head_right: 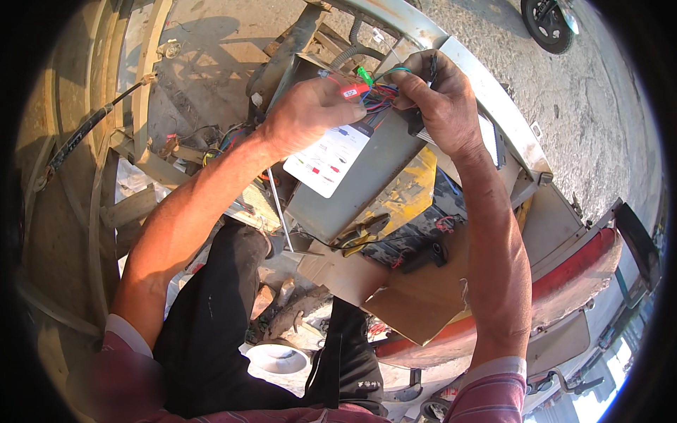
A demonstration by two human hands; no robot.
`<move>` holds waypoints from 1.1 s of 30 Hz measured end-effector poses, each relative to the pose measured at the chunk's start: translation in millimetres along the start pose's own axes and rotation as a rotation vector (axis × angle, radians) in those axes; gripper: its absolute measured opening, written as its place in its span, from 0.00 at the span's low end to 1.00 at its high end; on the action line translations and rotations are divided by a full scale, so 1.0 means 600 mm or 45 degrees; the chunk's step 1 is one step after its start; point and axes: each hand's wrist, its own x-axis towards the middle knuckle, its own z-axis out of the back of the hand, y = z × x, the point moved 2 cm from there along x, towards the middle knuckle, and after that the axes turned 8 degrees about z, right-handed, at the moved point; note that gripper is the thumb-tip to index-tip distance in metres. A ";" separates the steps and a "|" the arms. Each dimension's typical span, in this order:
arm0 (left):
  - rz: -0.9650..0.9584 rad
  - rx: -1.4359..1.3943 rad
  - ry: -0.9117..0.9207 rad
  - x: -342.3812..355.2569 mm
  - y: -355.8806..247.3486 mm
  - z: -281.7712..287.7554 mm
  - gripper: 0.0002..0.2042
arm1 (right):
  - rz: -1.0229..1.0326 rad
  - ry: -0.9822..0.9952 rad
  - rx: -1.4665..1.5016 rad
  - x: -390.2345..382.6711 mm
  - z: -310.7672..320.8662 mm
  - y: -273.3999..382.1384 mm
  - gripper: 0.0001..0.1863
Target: The person works on the exposed wiring of a three-wheeled vehicle, consulting a small instruction card and connecting multiple colored wires to terminals and connectors. They lift the seat to access the compartment, handle the wiring harness, and reposition the seat at the end.
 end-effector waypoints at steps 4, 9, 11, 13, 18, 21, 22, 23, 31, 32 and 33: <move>0.032 -0.021 0.070 -0.004 -0.002 -0.009 0.17 | 0.008 0.044 -0.017 0.000 0.001 0.003 0.10; -0.001 -0.022 -0.024 -0.007 -0.006 -0.008 0.15 | 0.051 0.131 0.154 -0.006 0.006 0.009 0.05; -0.004 -0.046 -0.063 -0.012 -0.007 -0.010 0.16 | 0.090 0.198 0.195 -0.009 0.005 0.013 0.04; -0.033 -0.030 -0.122 -0.019 -0.008 -0.013 0.16 | 0.091 0.275 0.177 -0.010 0.003 0.016 0.05; -0.021 -0.267 -0.058 -0.023 -0.003 -0.029 0.15 | 0.263 0.446 -0.054 -0.007 -0.013 0.023 0.06; -0.132 -0.298 -0.037 -0.025 0.002 -0.039 0.14 | 0.291 0.448 -0.090 -0.008 -0.010 0.024 0.07; -0.188 -0.301 -0.018 -0.025 0.002 -0.041 0.14 | 0.287 0.403 0.008 -0.007 -0.008 0.022 0.07; -0.205 -0.147 -0.104 -0.024 0.003 -0.043 0.12 | 0.284 0.357 0.107 -0.005 -0.005 0.020 0.07; 0.012 0.224 -0.064 -0.028 0.005 -0.050 0.11 | -0.058 -0.019 0.284 -0.010 0.004 0.005 0.09; -0.026 0.225 -0.066 -0.033 0.005 -0.055 0.11 | -0.111 -0.068 0.183 -0.008 0.002 0.005 0.11; -0.056 0.236 -0.085 -0.039 0.006 -0.060 0.10 | -0.186 -0.132 0.070 -0.005 0.000 0.004 0.14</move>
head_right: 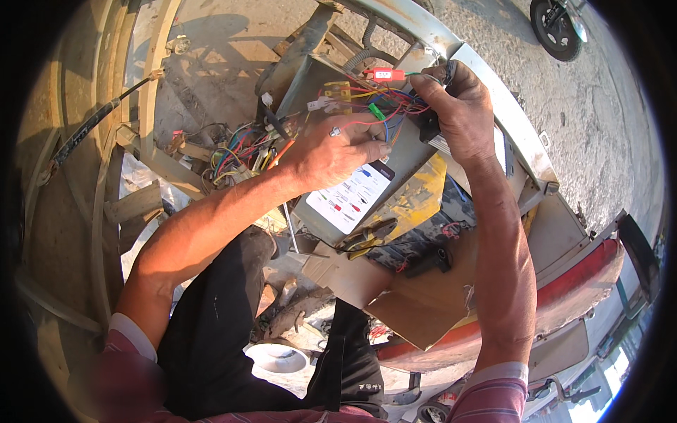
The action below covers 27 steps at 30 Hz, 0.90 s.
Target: The person works on the exposed wiring of a three-wheeled vehicle, consulting a small instruction card and connecting multiple colored wires to terminals and connectors. They lift the seat to access the compartment, handle the wiring harness, and reposition the seat at the end.
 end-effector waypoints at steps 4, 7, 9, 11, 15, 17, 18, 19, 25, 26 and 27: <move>-0.180 0.090 -0.038 -0.005 0.001 -0.006 0.12 | 0.102 -0.093 -0.450 0.020 -0.016 0.011 0.23; -0.192 0.097 -0.034 -0.001 0.006 -0.006 0.13 | 0.062 0.026 -0.747 0.041 -0.022 0.026 0.26; -0.159 0.118 -0.024 -0.001 0.010 -0.005 0.12 | -0.029 0.174 -0.828 0.051 -0.031 0.034 0.28; -0.162 0.143 -0.032 -0.002 0.011 -0.004 0.11 | -0.123 0.289 -0.881 0.058 -0.039 0.042 0.28; -0.175 0.083 -0.060 -0.001 0.012 -0.004 0.12 | -0.169 0.446 -1.150 0.073 -0.058 0.051 0.29; -0.163 0.086 -0.052 0.001 0.014 -0.004 0.12 | -0.125 0.515 -1.278 0.080 -0.070 0.044 0.29; -0.146 0.082 -0.047 0.001 0.015 -0.004 0.12 | -0.093 0.512 -1.303 0.082 -0.073 0.039 0.28; -0.123 0.082 -0.040 0.002 0.016 -0.004 0.12 | -0.062 0.509 -1.327 0.083 -0.074 0.033 0.27; -0.076 -0.033 -0.073 -0.002 0.021 0.000 0.12 | -0.037 0.354 -0.823 0.079 -0.037 0.014 0.20; -0.083 -0.052 -0.079 -0.002 0.022 0.001 0.12 | -0.045 0.329 -0.663 0.075 -0.027 0.014 0.19; -0.051 -0.021 -0.071 -0.002 0.023 0.002 0.12 | -0.085 0.331 -0.509 0.069 -0.019 0.012 0.19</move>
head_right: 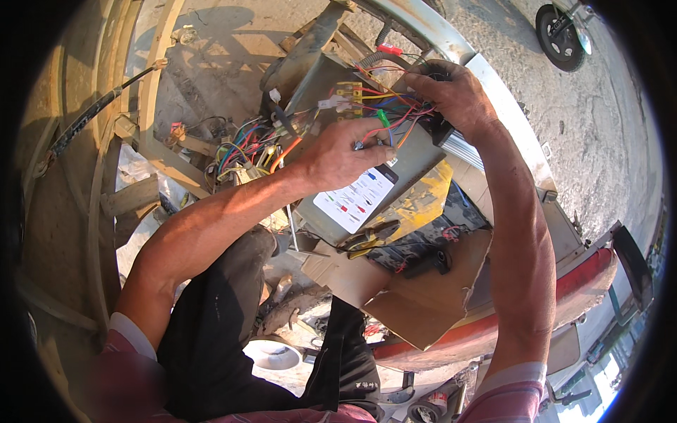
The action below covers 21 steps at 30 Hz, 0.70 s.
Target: The person works on the exposed wiring of a three-wheeled vehicle, consulting a small instruction card and connecting multiple colored wires to terminals and connectors. They lift the seat to access the compartment, handle the wiring harness, and reposition the seat at the end.
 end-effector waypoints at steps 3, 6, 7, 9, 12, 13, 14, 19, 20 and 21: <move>0.064 0.028 0.035 0.002 0.002 0.002 0.12 | -0.062 0.002 0.334 -0.025 0.015 -0.014 0.19; 0.086 -0.002 0.035 0.004 0.000 0.002 0.12 | 0.046 -0.001 0.488 -0.042 0.022 -0.022 0.15; 0.092 0.016 0.027 0.004 -0.001 0.005 0.12 | 0.072 -0.011 0.534 -0.047 0.026 -0.024 0.14; 0.110 -0.002 0.022 0.004 -0.004 0.009 0.11 | 0.088 0.074 0.579 -0.050 0.032 -0.027 0.13; 0.168 -0.189 0.061 0.002 -0.008 0.012 0.11 | 0.154 0.100 0.650 -0.048 0.034 -0.031 0.12; 0.189 -0.209 0.066 0.002 -0.010 0.013 0.12 | 0.182 0.093 0.674 -0.049 0.034 -0.033 0.12; 0.175 -0.199 0.058 0.002 -0.012 0.013 0.12 | 0.177 0.086 0.714 -0.049 0.034 -0.035 0.12; 0.128 -0.121 0.033 0.004 -0.017 0.018 0.12 | 0.138 0.046 0.846 -0.050 0.038 -0.044 0.13; 0.127 -0.128 0.025 0.004 -0.017 0.019 0.12 | 0.167 0.082 0.852 -0.050 0.038 -0.044 0.13; 0.125 -0.135 0.017 0.003 -0.016 0.018 0.12 | 0.174 0.094 0.836 -0.049 0.039 -0.045 0.14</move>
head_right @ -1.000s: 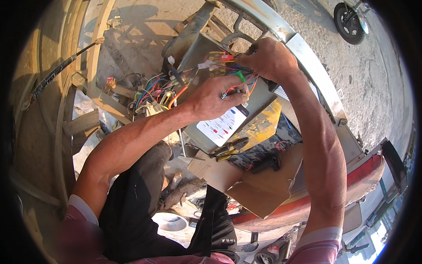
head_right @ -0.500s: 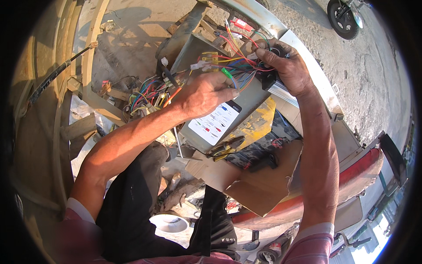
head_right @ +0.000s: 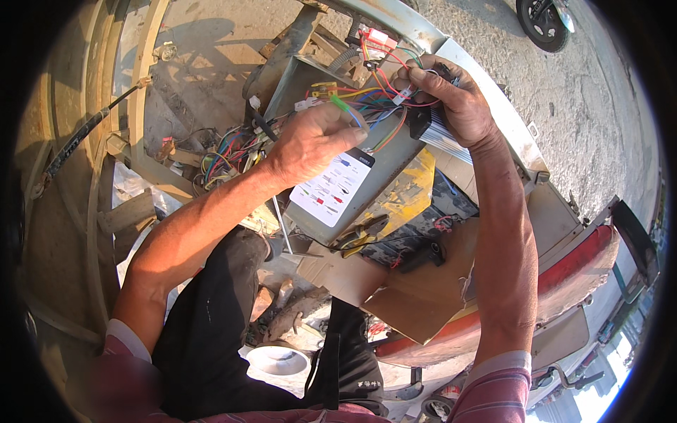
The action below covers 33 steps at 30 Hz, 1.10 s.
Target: The person works on the exposed wiring of a three-wheeled vehicle, consulting a small instruction card and connecting multiple colored wires to terminals and connectors. They lift the seat to access the compartment, handle the wiring harness, and reposition the seat at the end.
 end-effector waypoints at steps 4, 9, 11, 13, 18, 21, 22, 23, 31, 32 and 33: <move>-0.090 -0.147 -0.042 0.003 0.003 -0.002 0.07 | 0.070 0.029 0.017 0.000 0.001 -0.003 0.14; -0.132 -0.146 -0.062 0.019 -0.004 0.008 0.09 | 0.069 0.049 0.099 0.001 0.004 -0.006 0.12; -0.145 -0.220 -0.072 0.025 -0.011 0.010 0.10 | 0.055 0.037 0.095 0.000 0.005 -0.006 0.12; -0.153 -0.325 -0.055 0.030 -0.020 0.010 0.11 | 0.041 0.004 0.093 -0.001 0.004 -0.006 0.12; -0.156 -0.233 -0.039 0.035 -0.036 0.011 0.10 | 0.041 0.002 0.088 -0.002 0.000 -0.003 0.10; -0.152 -0.231 -0.047 0.040 -0.038 0.007 0.10 | 0.048 0.046 0.054 -0.001 -0.001 0.001 0.10; -0.177 -0.282 -0.043 0.042 -0.038 0.005 0.10 | 0.051 0.058 0.037 -0.001 -0.001 0.002 0.10; -0.192 -0.316 -0.047 0.044 -0.039 0.004 0.10 | 0.039 0.054 0.025 -0.001 0.000 0.002 0.10; -0.151 -0.408 -0.058 0.047 -0.034 0.008 0.11 | 0.069 0.050 0.093 -0.001 0.005 -0.008 0.11; -0.155 -0.415 -0.060 0.047 -0.033 0.009 0.11 | 0.069 0.044 0.113 -0.001 0.006 -0.010 0.11; -0.138 -0.425 -0.049 0.047 -0.032 0.009 0.10 | 0.073 0.040 0.144 0.000 0.006 -0.012 0.12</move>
